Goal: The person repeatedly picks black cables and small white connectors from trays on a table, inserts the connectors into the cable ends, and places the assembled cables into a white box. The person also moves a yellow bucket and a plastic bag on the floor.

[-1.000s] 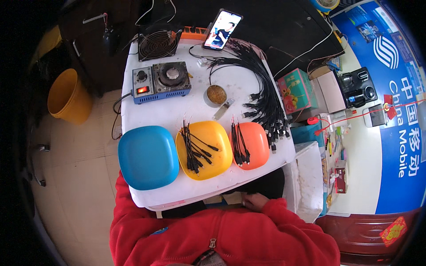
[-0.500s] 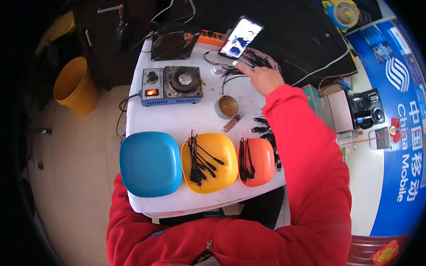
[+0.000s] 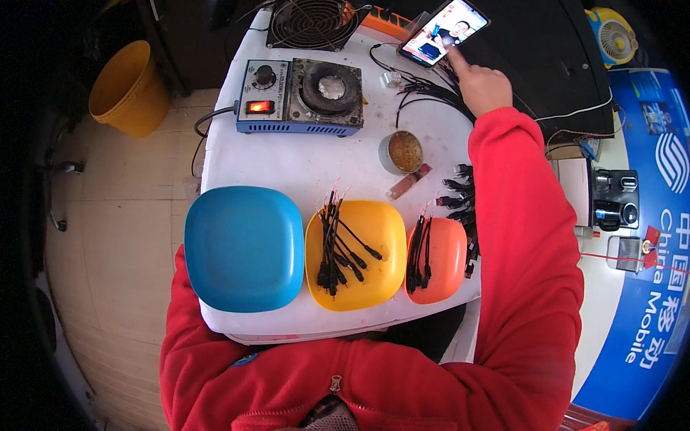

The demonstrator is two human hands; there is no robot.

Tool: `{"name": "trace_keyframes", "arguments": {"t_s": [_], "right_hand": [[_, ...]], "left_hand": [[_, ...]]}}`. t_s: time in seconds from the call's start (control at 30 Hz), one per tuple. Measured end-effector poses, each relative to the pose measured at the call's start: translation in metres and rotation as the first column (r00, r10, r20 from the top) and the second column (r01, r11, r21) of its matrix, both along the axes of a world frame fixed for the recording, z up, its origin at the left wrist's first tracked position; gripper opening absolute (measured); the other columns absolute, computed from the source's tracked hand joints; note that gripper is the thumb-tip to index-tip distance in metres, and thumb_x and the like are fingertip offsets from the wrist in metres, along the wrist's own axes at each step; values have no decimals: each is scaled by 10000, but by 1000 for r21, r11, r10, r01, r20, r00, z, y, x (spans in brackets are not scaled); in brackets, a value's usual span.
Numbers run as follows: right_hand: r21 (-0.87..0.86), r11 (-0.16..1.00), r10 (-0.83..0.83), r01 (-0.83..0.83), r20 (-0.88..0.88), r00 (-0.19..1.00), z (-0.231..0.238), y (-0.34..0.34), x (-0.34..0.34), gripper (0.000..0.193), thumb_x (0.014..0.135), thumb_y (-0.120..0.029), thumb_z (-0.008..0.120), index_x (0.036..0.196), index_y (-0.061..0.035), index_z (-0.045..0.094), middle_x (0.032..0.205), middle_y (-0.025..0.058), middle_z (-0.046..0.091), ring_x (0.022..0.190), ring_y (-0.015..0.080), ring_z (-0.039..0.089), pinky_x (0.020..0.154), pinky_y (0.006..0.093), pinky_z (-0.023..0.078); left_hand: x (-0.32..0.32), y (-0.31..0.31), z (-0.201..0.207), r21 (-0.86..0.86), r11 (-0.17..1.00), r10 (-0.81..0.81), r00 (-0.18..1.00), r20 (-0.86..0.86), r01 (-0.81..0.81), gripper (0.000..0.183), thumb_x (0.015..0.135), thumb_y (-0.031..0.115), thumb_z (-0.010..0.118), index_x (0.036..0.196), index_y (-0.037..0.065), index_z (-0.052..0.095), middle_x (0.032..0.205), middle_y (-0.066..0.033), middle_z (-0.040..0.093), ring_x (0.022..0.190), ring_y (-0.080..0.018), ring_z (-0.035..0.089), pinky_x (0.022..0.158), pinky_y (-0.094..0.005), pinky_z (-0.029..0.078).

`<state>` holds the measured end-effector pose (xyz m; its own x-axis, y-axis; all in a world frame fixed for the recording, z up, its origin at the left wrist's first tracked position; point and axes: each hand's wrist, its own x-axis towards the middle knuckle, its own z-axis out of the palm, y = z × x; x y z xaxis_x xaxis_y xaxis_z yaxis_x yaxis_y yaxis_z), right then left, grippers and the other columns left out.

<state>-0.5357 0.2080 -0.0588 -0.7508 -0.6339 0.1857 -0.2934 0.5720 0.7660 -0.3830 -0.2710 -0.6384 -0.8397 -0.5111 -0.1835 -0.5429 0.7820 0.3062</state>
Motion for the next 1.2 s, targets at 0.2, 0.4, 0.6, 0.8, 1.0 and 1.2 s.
{"name": "trace_keyframes", "arguments": {"t_s": [0.2,0.4,0.6,0.8,1.0,1.2], "right_hand": [[-252,966,50,-62,-55,997,14,15,52,649,809,-135,592,1431,-175,410,576,94,581,510,296,590,517,415,493],[-358,934,79,-2,199,977,12,10,148,579,765,-68,616,1333,-149,538,674,145,591,602,312,598,560,424,469],[-554,832,178,24,309,934,44,4,222,422,837,-1,526,1257,7,569,890,191,670,576,290,586,545,376,459],[-686,689,38,231,353,935,58,12,298,365,836,21,490,1184,46,596,749,159,646,573,220,602,515,312,448],[-660,727,107,189,381,918,39,1,329,324,801,52,483,1085,57,638,718,140,639,546,214,589,496,315,443],[-610,750,37,256,425,905,34,-12,335,280,794,64,473,1017,58,643,683,134,633,535,218,588,484,311,433]], "left_hand": [[6,3,52,148,988,38,999,-30,-33,294,822,167,601,1077,26,566,1103,-257,614,1078,-419,572,898,-479,461],[34,14,108,409,904,166,984,-63,-126,376,795,124,639,1133,11,520,1136,-294,594,1105,-442,561,940,-485,447],[54,3,108,805,568,391,804,-447,171,701,724,140,740,1320,-3,399,1136,-281,599,1140,-384,564,940,-387,454],[105,-34,140,573,804,244,967,-74,-159,414,691,97,722,1084,32,611,973,-216,666,969,-336,647,834,-382,514],[124,-8,182,368,930,-62,993,99,21,348,667,137,748,969,22,621,857,-184,654,837,-335,653,756,-427,529],[85,33,174,236,971,96,968,-232,-40,507,588,211,844,983,-8,613,1030,-211,583,1050,-416,540,906,-453,488]]}}
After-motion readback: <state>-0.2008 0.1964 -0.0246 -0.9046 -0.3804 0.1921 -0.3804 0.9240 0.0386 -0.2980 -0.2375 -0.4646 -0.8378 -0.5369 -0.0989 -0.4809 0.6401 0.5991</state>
